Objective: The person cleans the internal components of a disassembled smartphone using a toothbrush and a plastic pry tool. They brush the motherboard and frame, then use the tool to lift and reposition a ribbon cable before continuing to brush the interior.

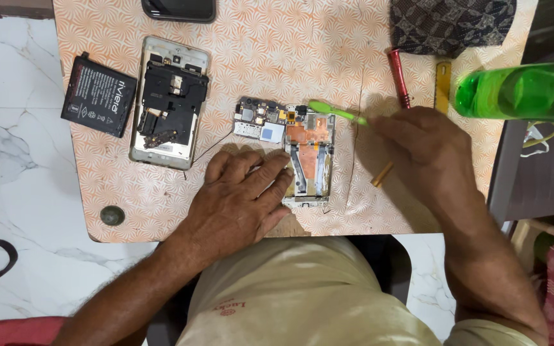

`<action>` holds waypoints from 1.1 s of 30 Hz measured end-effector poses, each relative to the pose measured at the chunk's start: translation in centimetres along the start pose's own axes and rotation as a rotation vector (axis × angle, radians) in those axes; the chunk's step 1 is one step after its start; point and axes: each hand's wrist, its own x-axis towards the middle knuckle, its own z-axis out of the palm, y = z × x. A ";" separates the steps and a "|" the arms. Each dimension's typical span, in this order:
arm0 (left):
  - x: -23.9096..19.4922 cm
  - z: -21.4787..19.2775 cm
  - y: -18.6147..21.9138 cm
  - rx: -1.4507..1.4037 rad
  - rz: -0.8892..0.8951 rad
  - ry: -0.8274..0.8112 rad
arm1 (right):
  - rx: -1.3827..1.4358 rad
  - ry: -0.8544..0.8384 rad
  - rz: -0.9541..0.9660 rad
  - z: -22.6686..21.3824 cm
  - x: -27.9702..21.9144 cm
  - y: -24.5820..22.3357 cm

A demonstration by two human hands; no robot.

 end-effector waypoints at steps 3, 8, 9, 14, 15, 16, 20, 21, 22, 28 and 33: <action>-0.1 0.0 0.0 0.002 -0.001 0.004 | -0.004 -0.019 -0.024 -0.3 -0.2 -0.3; 0.0 0.1 -0.1 0.001 0.001 0.010 | -0.045 0.031 -0.010 -0.8 -0.5 -0.8; 0.0 0.0 -0.1 0.000 0.000 0.006 | -0.051 0.001 -0.026 -0.9 -0.6 -1.0; 0.1 0.1 0.0 0.012 0.009 0.020 | -0.021 -0.012 -0.006 -0.8 -0.7 -1.5; 0.0 0.1 0.0 0.013 0.002 0.010 | -0.028 -0.011 -0.030 -0.6 -0.6 -1.7; -0.1 0.1 0.0 0.014 -0.004 0.000 | -0.035 -0.011 -0.053 -0.3 -0.5 -1.8; 0.0 0.1 0.1 0.017 0.008 0.016 | -0.024 -0.033 -0.131 -0.1 0.1 -2.2; 0.0 0.0 0.1 0.015 0.005 0.014 | -0.038 -0.025 -0.107 0.0 0.2 -2.3; 0.0 0.0 0.1 0.012 0.001 0.012 | -0.053 -0.017 -0.082 -0.2 0.3 -2.3; 0.1 0.1 0.2 0.038 -0.003 0.005 | -0.074 -0.032 -0.091 -0.2 0.0 -2.2; -0.1 0.0 0.3 0.031 -0.011 0.002 | -0.043 -0.053 -0.086 0.3 0.1 -2.1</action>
